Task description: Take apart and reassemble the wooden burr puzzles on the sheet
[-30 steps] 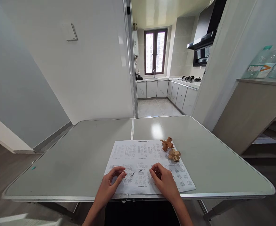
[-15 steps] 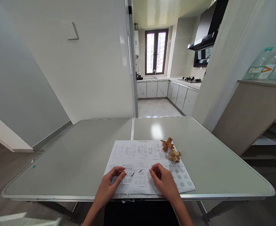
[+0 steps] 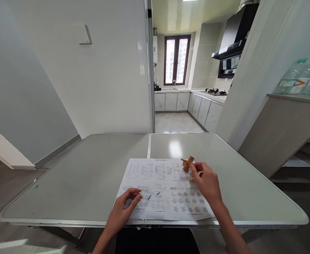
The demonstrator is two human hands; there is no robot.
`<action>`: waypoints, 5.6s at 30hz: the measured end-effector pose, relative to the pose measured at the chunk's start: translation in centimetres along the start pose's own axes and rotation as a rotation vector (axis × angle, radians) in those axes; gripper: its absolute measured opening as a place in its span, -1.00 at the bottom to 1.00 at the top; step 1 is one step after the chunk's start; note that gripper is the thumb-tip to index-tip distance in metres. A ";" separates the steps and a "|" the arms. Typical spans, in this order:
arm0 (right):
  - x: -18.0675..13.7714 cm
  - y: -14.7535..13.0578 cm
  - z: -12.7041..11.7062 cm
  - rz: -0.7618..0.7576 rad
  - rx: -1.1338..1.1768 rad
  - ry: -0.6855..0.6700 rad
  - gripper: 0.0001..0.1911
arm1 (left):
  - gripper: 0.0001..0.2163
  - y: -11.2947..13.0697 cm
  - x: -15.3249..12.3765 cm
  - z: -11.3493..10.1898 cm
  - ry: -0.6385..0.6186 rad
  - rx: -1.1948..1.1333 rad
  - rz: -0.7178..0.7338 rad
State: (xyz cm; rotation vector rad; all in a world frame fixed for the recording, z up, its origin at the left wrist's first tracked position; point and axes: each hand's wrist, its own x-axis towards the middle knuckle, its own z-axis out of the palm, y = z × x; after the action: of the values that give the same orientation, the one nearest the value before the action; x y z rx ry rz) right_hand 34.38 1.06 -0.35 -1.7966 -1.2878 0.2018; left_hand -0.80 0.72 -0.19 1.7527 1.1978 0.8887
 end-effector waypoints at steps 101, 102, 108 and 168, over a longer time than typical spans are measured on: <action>-10.8 -7.1 7.2 -0.114 0.598 -0.651 -0.74 | -0.27 -0.3 -0.6 0.5 -0.092 0.116 0.065; -10.8 -7.1 7.2 -0.116 0.596 -0.655 -0.74 | -0.27 -0.2 -0.7 0.5 -0.093 0.111 0.065; -10.7 -7.3 7.0 -0.110 0.607 -0.662 -0.71 | -0.28 0.0 -0.8 0.5 -0.074 0.115 0.060; -10.6 -7.0 7.5 0.046 0.798 -0.564 -0.57 | -0.61 -1.2 0.4 0.6 0.292 -0.014 -0.036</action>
State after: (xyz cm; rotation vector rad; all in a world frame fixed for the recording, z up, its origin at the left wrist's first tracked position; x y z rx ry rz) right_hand 20.54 -3.02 -3.25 -1.0964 -1.2712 1.1405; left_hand -0.62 1.19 -1.53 1.6233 1.4004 1.1570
